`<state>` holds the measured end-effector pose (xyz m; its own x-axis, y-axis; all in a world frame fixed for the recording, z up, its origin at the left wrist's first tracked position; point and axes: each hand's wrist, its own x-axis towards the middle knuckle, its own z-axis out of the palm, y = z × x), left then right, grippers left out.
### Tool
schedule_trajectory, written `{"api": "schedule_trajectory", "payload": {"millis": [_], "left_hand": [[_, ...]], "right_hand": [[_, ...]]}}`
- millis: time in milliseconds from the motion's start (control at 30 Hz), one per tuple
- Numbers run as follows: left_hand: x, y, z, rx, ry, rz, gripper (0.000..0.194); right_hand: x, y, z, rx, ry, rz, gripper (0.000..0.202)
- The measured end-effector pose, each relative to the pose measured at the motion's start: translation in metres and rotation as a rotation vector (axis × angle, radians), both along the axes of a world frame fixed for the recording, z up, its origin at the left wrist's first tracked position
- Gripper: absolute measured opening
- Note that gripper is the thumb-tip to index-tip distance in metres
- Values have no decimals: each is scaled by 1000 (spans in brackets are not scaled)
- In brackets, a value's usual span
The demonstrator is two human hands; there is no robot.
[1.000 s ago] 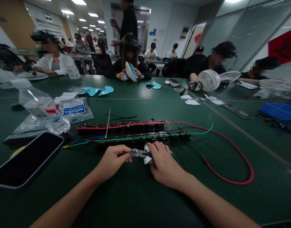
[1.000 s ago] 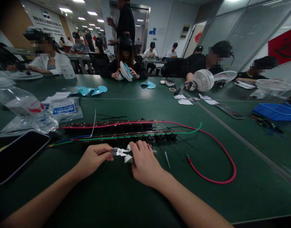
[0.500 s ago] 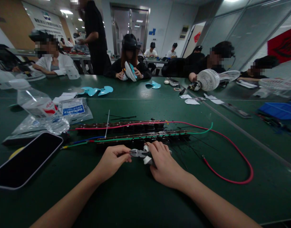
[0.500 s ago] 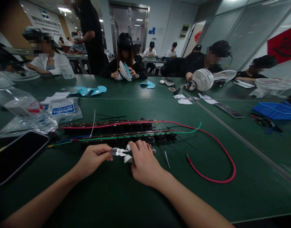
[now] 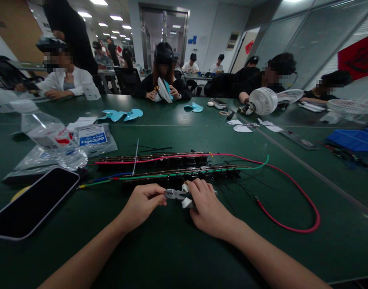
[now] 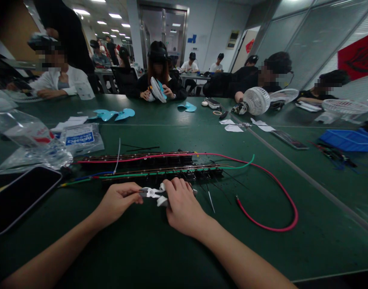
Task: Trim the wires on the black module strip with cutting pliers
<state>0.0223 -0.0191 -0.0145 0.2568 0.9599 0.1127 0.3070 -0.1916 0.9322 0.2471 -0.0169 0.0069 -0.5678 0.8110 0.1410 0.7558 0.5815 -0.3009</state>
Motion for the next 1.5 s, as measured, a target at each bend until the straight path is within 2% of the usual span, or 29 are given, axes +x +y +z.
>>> {"api": "schedule_trajectory", "payload": {"millis": [1500], "left_hand": [[0, 0, 4, -12, 8, -34, 16]], "right_hand": [[0, 0, -3, 55, -38, -46, 51]]}}
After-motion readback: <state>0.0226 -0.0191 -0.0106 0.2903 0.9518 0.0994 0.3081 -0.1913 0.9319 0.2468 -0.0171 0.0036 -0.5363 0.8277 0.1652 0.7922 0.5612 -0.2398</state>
